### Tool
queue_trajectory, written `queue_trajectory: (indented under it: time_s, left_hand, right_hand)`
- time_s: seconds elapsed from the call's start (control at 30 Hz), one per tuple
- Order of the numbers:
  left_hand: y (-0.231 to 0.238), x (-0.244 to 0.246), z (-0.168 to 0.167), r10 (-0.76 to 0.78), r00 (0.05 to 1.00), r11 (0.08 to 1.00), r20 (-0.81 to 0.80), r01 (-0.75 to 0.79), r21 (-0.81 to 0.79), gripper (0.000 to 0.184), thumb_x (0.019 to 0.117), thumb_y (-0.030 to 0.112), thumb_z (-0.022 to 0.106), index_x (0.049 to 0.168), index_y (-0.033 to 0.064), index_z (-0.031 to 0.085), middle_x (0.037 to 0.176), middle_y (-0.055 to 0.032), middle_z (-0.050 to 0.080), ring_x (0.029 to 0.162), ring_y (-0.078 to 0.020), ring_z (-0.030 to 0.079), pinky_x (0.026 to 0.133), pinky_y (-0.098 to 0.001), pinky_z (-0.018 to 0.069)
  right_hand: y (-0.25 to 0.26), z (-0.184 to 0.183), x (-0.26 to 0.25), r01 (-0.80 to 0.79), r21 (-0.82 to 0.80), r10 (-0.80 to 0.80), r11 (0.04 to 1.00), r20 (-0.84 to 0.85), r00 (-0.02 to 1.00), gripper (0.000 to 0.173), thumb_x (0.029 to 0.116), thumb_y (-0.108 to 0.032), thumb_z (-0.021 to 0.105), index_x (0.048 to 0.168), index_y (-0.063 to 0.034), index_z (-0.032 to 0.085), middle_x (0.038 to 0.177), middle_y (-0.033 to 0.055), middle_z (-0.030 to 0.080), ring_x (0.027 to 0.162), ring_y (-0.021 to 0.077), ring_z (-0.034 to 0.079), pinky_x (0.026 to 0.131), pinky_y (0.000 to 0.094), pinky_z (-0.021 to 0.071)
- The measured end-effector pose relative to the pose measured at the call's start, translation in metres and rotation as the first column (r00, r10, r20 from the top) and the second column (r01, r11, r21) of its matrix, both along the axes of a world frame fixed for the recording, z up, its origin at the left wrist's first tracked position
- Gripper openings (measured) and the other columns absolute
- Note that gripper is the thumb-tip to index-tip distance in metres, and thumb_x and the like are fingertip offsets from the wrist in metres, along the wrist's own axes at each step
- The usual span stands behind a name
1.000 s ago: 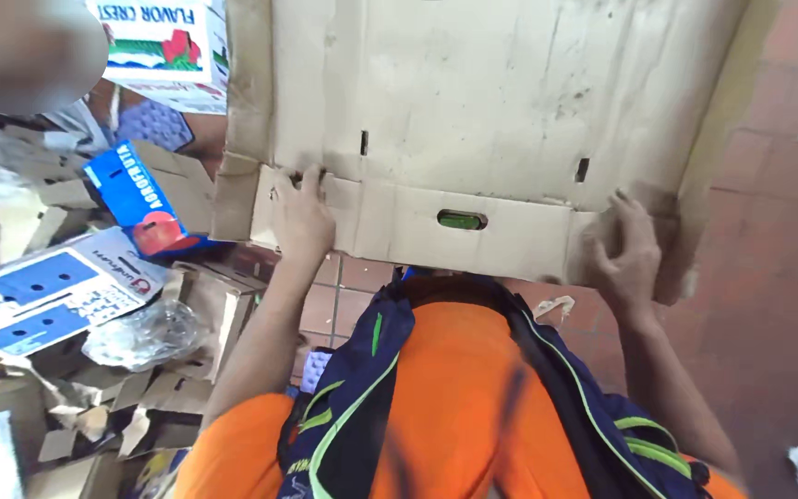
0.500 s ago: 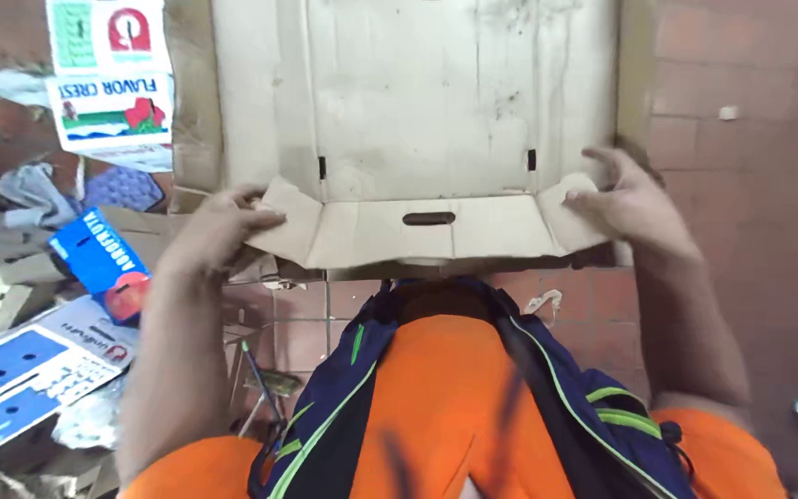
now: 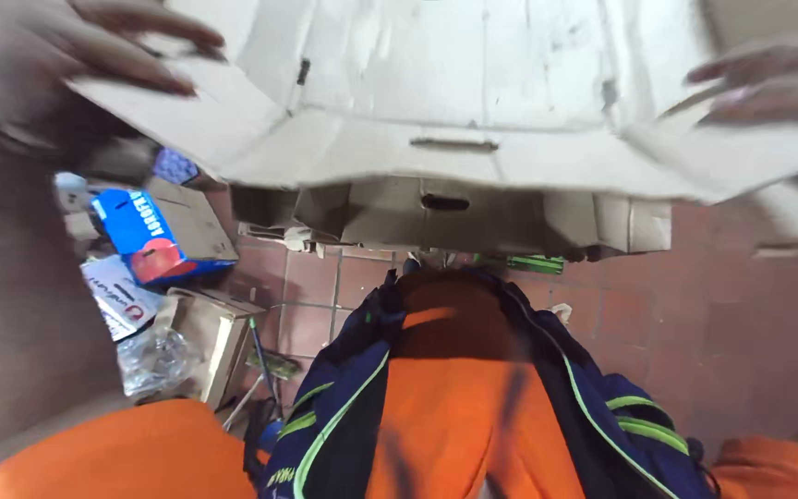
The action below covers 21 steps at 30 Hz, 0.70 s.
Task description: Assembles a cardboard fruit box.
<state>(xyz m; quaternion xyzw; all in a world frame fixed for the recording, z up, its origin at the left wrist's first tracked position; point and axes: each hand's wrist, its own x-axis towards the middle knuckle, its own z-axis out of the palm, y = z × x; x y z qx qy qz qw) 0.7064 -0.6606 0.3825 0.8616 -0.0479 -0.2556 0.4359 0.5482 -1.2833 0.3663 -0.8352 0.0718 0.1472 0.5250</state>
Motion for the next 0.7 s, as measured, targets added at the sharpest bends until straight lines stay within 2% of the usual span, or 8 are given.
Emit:
queue_trajectory:
  time_s: [0.03, 0.1, 0.17, 0.23, 0.3, 0.4, 0.5, 0.7]
  left_hand:
    - [-0.002, -0.014, -0.016, 0.024, 0.997, 0.999, -0.068, -0.022, 0.034, 0.044, 0.0945, 0.022, 0.064, 0.137, 0.0332, 0.062, 0.116, 0.0014, 0.072, 0.086, -0.0079, 0.071, 0.067, -0.0298, 0.0611]
    - [-0.011, -0.044, -0.059, 0.058, 0.988, 0.997, -0.141, -0.049, 0.066, 0.048, 0.0974, 0.02, 0.064, 0.143, 0.0346, 0.055, 0.116, -0.0003, 0.072, 0.083, -0.0084, 0.071, 0.066, -0.0309, 0.0614]
    - [-0.034, -0.074, -0.104, 0.146, 0.976, 0.986, -0.164, -0.13, 0.104, 0.054, 0.0995, 0.01, 0.06, 0.149, 0.0287, 0.048, 0.125, -0.0064, 0.068, 0.087, -0.0135, 0.069, 0.072, -0.0361, 0.0595]
    - [-0.047, -0.092, -0.147, 0.16, 0.981, 0.984, -0.111, -0.149, 0.101, 0.06, 0.1003, 0.002, 0.054, 0.155, 0.0214, 0.039, 0.149, -0.0088, 0.054, 0.114, -0.0221, 0.066, 0.092, -0.048, 0.0563]
    - [-0.056, -0.106, -0.164, 0.193, 0.981, 0.97, 0.019, -0.194, 0.15, 0.059, 0.1028, 0.004, 0.049, 0.158, 0.0184, 0.035, 0.159, -0.011, 0.044, 0.133, -0.0327, 0.056, 0.103, -0.0613, 0.048]
    - [-0.068, -0.116, -0.177, 0.23, 0.938, 0.881, 0.259, -0.314, 0.355, 0.051, 0.1073, 0.02, 0.045, 0.157, 0.018, 0.035, 0.147, -0.0196, 0.055, 0.125, -0.0429, 0.06, 0.097, -0.0699, 0.0481]
    - [-0.08, -0.114, -0.202, 0.201, 0.891, 0.738, 0.408, -0.412, 0.535, 0.054, 0.1089, 0.042, 0.041, 0.156, 0.0159, 0.039, 0.141, -0.024, 0.057, 0.117, -0.0481, 0.064, 0.09, -0.0702, 0.0497]
    - [-0.085, -0.092, -0.204, 0.163, 0.889, 0.688, 0.428, -0.413, 0.597, 0.055, 0.1084, 0.049, 0.039, 0.155, 0.0204, 0.042, 0.141, -0.02, 0.06, 0.113, -0.045, 0.066, 0.087, -0.0677, 0.0511]
  right_hand:
    - [0.019, -0.016, -0.013, 0.087, -0.063, -0.089, 0.994, -0.037, 0.995, 0.033, 0.0975, -0.021, 0.066, 0.13, -0.0262, 0.066, 0.106, -0.0102, 0.072, 0.084, -0.0043, 0.067, 0.07, 0.0169, 0.0579]
    - [0.045, -0.069, -0.034, 0.205, -0.098, -0.213, 0.974, -0.088, 0.973, 0.036, 0.0966, -0.019, 0.068, 0.132, -0.0223, 0.064, 0.111, 0.0001, 0.069, 0.088, 0.0071, 0.067, 0.077, 0.0313, 0.0597]
    - [0.053, -0.122, -0.048, 0.229, -0.111, -0.24, 0.967, -0.103, 0.965, 0.035, 0.1, -0.021, 0.064, 0.135, -0.0172, 0.061, 0.118, 0.0092, 0.068, 0.092, 0.017, 0.068, 0.082, 0.0421, 0.0584]
    - [0.056, -0.151, -0.06, 0.219, -0.168, -0.237, 0.961, -0.092, 0.967, 0.039, 0.1034, -0.024, 0.06, 0.141, -0.0192, 0.054, 0.124, 0.0138, 0.066, 0.096, 0.0239, 0.068, 0.081, 0.0485, 0.0577]
    - [0.063, -0.164, -0.068, 0.246, -0.267, -0.262, 0.932, -0.026, 0.965, 0.041, 0.1057, -0.024, 0.054, 0.146, -0.02, 0.05, 0.124, 0.018, 0.066, 0.095, 0.031, 0.069, 0.079, 0.0552, 0.057]
    - [0.084, -0.177, -0.074, 0.334, -0.5, -0.263, 0.799, 0.21, 0.942, 0.038, 0.1082, -0.024, 0.048, 0.144, -0.0119, 0.051, 0.102, 0.0217, 0.068, 0.081, 0.0374, 0.068, 0.07, 0.0598, 0.055]
    - [0.089, -0.197, -0.072, 0.374, -0.615, -0.241, 0.694, 0.29, 0.926, 0.039, 0.1096, -0.028, 0.043, 0.141, -0.0079, 0.053, 0.109, 0.0254, 0.069, 0.09, 0.0436, 0.07, 0.075, 0.0639, 0.0551]
    - [0.091, -0.19, -0.066, 0.352, -0.647, -0.244, 0.677, 0.254, 0.936, 0.04, 0.1098, -0.037, 0.041, 0.14, -0.0143, 0.054, 0.098, 0.0224, 0.069, 0.076, 0.0417, 0.069, 0.064, 0.0636, 0.0539]
